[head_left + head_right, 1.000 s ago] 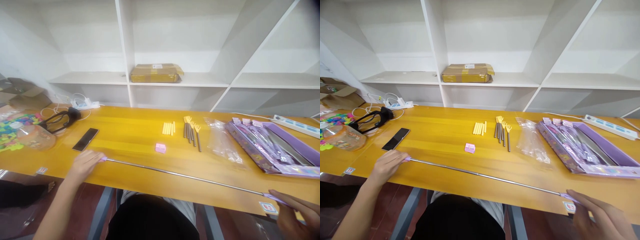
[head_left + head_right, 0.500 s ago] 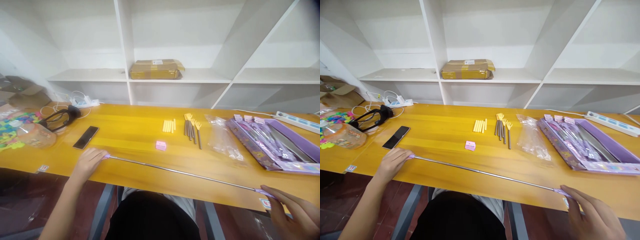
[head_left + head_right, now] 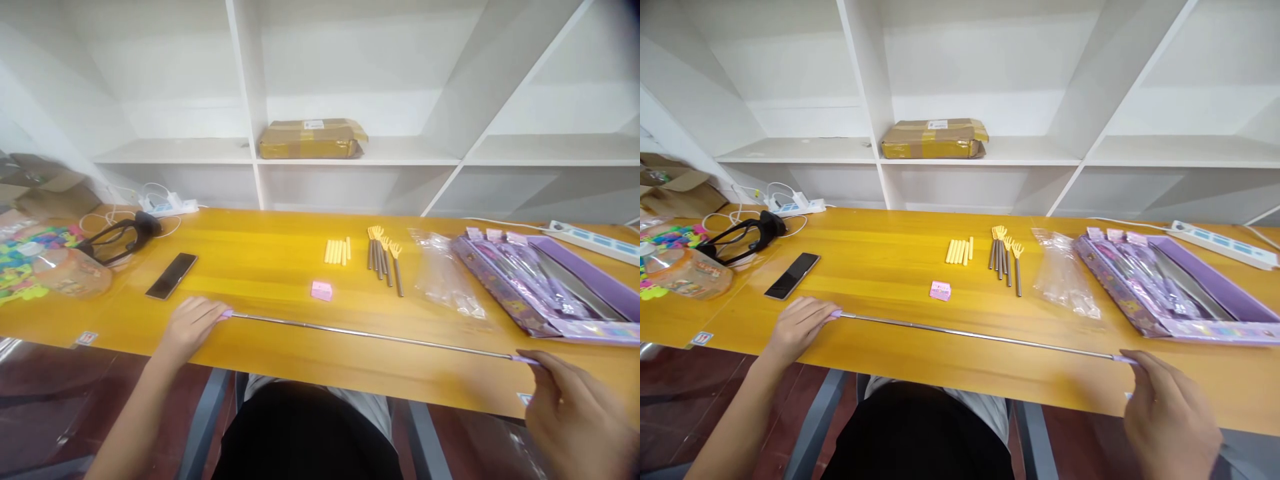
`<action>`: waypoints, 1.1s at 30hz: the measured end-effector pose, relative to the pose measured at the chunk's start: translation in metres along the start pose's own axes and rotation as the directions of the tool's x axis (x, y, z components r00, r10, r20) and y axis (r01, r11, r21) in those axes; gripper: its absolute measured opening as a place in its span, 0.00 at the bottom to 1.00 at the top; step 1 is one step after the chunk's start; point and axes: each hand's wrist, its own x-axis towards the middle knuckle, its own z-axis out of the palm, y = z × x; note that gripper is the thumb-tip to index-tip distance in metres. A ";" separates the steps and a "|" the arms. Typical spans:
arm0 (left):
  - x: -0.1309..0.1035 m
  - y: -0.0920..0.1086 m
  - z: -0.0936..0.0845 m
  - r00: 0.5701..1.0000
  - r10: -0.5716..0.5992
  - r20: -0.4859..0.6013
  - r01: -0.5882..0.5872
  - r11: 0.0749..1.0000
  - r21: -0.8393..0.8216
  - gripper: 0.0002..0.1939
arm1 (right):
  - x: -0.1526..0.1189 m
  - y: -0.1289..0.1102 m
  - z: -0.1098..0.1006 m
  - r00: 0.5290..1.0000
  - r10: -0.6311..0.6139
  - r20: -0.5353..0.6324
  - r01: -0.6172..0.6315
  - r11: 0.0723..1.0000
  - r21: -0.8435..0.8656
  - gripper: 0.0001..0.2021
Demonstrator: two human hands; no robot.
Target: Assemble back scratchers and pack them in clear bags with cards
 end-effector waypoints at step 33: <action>0.053 0.098 0.133 0.929 -0.122 0.350 0.217 0.945 -0.244 0.15 | 0.011 -0.236 0.092 0.894 -0.335 0.298 0.078 0.771 0.632 0.06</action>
